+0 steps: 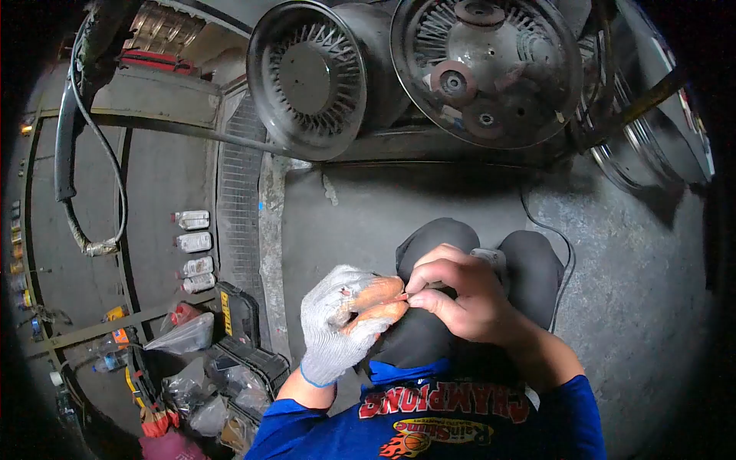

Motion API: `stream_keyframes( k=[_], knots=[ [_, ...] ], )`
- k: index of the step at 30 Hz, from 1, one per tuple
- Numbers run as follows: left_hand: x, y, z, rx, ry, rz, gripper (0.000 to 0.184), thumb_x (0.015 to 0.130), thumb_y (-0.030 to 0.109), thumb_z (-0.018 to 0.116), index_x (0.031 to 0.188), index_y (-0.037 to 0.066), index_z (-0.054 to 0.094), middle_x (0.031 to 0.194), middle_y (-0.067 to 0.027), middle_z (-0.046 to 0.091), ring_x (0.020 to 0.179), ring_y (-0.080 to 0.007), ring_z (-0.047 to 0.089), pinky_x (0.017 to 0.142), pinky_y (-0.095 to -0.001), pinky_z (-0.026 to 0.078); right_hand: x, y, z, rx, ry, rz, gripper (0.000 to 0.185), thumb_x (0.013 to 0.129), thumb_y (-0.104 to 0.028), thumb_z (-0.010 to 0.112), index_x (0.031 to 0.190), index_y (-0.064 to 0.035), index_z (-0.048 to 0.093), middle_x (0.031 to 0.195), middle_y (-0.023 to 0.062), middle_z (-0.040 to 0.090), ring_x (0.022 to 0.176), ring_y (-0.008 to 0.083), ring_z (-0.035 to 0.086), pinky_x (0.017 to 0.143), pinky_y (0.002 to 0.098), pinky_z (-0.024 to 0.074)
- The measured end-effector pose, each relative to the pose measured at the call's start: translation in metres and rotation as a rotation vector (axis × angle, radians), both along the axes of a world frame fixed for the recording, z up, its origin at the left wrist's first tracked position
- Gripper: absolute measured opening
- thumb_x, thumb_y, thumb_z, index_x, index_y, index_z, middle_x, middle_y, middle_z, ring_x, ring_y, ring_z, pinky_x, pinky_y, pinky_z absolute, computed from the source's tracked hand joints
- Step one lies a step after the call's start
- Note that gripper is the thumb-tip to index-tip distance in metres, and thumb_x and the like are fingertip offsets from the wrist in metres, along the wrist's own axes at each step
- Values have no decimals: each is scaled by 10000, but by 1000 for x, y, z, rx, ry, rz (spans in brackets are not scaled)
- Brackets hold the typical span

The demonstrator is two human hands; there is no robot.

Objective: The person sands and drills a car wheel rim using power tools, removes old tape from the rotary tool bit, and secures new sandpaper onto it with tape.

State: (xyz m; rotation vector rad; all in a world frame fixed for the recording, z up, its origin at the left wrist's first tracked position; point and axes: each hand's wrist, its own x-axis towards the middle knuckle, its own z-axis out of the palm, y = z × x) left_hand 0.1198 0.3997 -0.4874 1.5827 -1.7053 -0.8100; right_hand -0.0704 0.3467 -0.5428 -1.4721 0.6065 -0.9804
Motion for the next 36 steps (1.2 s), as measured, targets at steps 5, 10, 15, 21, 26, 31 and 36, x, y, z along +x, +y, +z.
stream_keyframes(
  k=[5, 10, 15, 21, 26, 31, 36],
  knots=[
    [2, 1, -8, -141, -18, -63, 246, 718, 117, 766, 942, 32, 708, 917, -133, 703, 791, -295, 659, 700, -368, 520, 4, 4, -3, -44, -3, -32, 140, 819, -36, 683, 938, -53, 610, 887, 105, 618, 844, 301, 604, 769, 394, 478],
    [6, -1, -11, -257, -135, -152, 263, 727, 83, 738, 979, 40, 677, 950, -126, 698, 799, -317, 656, 723, -392, 523, 8, 7, -7, -167, 32, -87, 153, 824, -20, 670, 951, -48, 589, 888, 110, 610, 843, 307, 603, 765, 407, 479],
    [4, 1, -12, -274, -131, -117, 262, 712, 84, 754, 963, 49, 685, 922, -118, 698, 804, -316, 657, 723, -395, 521, 2, -2, -5, -143, 58, 39, 138, 840, -55, 663, 969, -55, 614, 892, 116, 615, 827, 314, 603, 752, 410, 484],
    [4, 0, -7, -253, -152, -107, 227, 704, 107, 787, 908, 53, 703, 887, -99, 702, 792, -300, 661, 714, -392, 522, 3, -4, -6, -121, 21, 50, 112, 854, -75, 659, 962, -61, 634, 843, 104, 634, 798, 310, 615, 716, 399, 491],
    [6, 0, -8, -256, -114, -110, 250, 689, 125, 812, 903, 53, 704, 870, -97, 702, 773, -289, 663, 703, -385, 520, 5, -2, -9, -131, -10, 32, 111, 867, -85, 653, 973, -58, 635, 833, 108, 637, 780, 307, 620, 700, 396, 492],
    [7, 3, -9, -263, -139, -113, 264, 688, 133, 826, 907, 49, 705, 869, -99, 705, 748, -285, 663, 672, -371, 516, 0, -7, -11, -9, -35, 174, 102, 904, -113, 624, 980, -44, 627, 821, 111, 643, 754, 285, 641, 687, 379, 495],
    [1, 6, -5, -187, -68, -60, 307, 683, 143, 835, 943, 36, 712, 882, -110, 704, 724, -279, 655, 653, -353, 515, -2, -9, -12, 45, -31, 280, 136, 937, -142, 576, 977, -18, 612, 767, 128, 632, 705, 277, 649, 657, 376, 495]
  ],
)
